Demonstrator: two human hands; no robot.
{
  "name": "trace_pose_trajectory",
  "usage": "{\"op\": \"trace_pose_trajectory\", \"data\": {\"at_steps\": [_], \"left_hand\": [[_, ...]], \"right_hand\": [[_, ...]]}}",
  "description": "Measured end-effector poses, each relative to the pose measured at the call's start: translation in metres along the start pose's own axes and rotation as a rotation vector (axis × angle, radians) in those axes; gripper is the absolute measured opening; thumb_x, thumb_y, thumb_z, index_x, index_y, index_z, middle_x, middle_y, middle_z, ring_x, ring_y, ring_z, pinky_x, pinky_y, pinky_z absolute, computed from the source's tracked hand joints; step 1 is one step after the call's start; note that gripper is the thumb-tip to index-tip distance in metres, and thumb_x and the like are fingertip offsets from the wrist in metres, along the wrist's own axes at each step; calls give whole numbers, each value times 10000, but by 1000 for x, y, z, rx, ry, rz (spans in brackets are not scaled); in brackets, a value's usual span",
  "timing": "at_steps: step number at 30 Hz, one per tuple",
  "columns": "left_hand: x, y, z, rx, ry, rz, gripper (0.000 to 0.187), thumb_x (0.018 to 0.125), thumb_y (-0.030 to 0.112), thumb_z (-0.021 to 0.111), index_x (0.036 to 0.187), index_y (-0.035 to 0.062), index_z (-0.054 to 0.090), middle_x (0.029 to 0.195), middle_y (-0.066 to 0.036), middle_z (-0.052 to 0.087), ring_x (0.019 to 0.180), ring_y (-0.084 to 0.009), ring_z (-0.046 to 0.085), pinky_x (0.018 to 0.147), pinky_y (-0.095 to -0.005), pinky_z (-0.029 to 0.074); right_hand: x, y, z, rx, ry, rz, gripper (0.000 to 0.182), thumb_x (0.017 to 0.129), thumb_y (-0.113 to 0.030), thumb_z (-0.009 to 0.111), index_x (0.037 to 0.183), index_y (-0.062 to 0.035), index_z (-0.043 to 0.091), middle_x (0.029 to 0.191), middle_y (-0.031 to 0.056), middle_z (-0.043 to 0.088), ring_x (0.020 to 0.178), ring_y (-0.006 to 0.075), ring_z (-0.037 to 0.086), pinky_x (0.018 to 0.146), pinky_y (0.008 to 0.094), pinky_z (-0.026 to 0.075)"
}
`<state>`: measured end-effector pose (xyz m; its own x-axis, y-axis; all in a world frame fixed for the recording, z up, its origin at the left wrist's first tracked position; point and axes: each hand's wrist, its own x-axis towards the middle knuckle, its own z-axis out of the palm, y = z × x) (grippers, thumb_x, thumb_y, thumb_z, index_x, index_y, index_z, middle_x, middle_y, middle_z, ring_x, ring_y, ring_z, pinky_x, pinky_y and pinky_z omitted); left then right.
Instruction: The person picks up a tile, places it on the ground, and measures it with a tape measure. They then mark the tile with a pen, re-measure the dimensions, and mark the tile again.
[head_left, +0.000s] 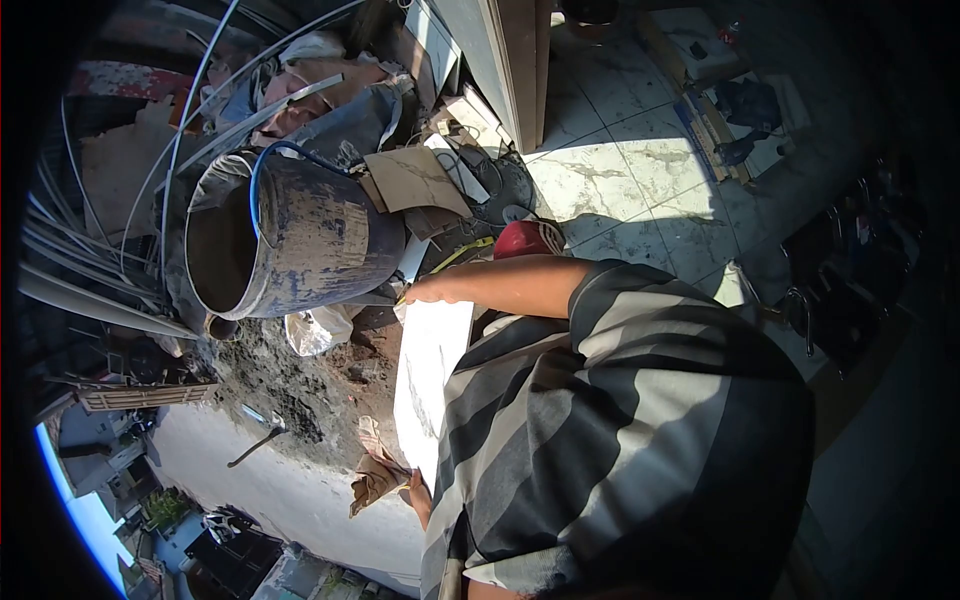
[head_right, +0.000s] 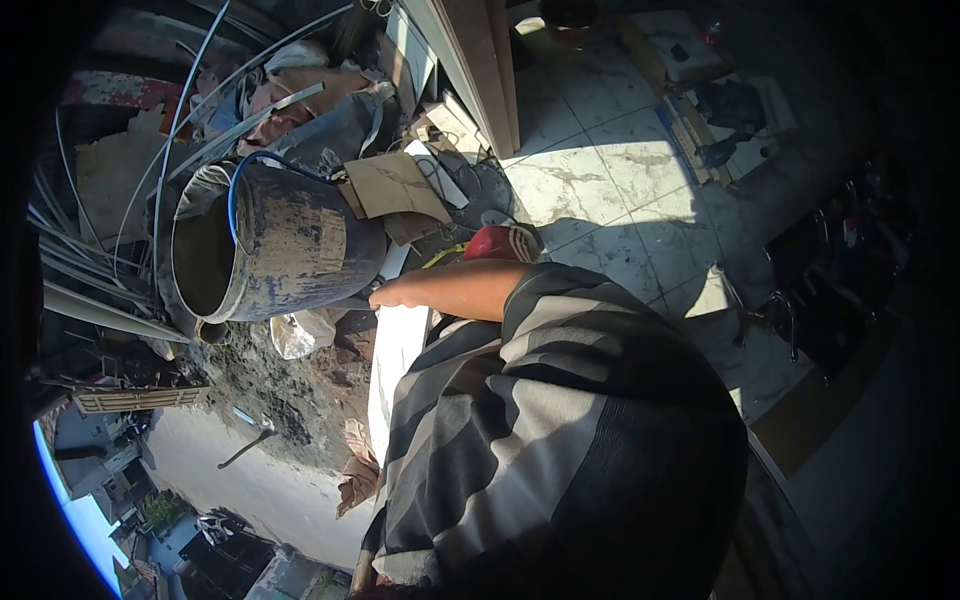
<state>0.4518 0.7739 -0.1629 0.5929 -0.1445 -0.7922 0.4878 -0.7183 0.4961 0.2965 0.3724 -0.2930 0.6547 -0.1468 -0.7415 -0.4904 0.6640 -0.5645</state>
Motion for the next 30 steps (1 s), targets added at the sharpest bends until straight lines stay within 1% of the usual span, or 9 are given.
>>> {"op": "trace_pose_trajectory", "data": {"at_steps": [7,10,12,17,19,20,25,27,30], "left_hand": [[2,8,-3,14,2,-6,386,962,276,508,1158,-49,583,1098,-90,625,941,-187,614,852,-275,473],[3,10,-4,27,3,-4,386,962,276,508,1157,-49,584,1096,-90,626,940,-187,614,852,-275,473],[4,13,-3,37,-2,-8,385,962,276,507,1156,-48,584,1095,-89,627,939,-186,614,851,-274,473],[6,17,-7,64,3,-17,385,963,276,507,1155,-48,585,1091,-89,628,936,-185,615,849,-273,473],[7,21,-7,72,1,-16,384,963,276,506,1154,-48,586,1090,-88,629,935,-185,615,849,-273,473],[7,21,-7,75,-1,-19,384,963,276,506,1154,-48,586,1089,-88,629,935,-185,615,848,-272,473],[8,27,-7,92,-6,-20,383,963,276,506,1153,-47,587,1086,-87,630,932,-184,615,847,-271,473],[8,28,-9,87,-12,-23,383,964,276,505,1152,-47,588,1084,-87,631,931,-183,616,846,-271,473],[6,27,-10,58,-11,-22,383,964,276,505,1151,-47,588,1082,-87,632,930,-183,616,845,-270,473]], "right_hand": [[58,16,-5,-59,37,-95,632,851,-353,543,1393,-55,417,1487,169,324,1375,311,278,1050,456,297],[44,14,-7,-91,78,-132,628,853,-349,541,1397,-62,415,1501,153,310,1385,305,265,1058,458,286],[-1,2,-8,-8,-4,-36,627,849,-345,542,1394,-61,419,1501,153,310,1382,297,273,1064,454,280],[-11,1,-6,39,0,-70,627,838,-334,551,1386,-55,430,1485,160,332,1359,301,301,1057,455,290],[-21,-2,-3,25,99,-58,347,855,-283,509,1071,-53,653,1061,103,647,950,238,621,772,434,483],[-10,3,-4,30,85,-74,357,857,-297,502,1070,-51,648,1069,102,643,948,242,616,784,438,478],[9,10,-3,-16,122,-41,413,858,-320,499,1154,-52,605,1171,118,601,1049,247,572,849,451,447],[19,14,-6,93,2,-14,655,826,-361,576,1357,-1,443,1460,186,361,1334,305,335,1052,429,301],[-8,7,-6,27,84,-26,647,816,-374,583,1330,3,474,1447,189,377,1320,302,350,1040,429,310]]}}
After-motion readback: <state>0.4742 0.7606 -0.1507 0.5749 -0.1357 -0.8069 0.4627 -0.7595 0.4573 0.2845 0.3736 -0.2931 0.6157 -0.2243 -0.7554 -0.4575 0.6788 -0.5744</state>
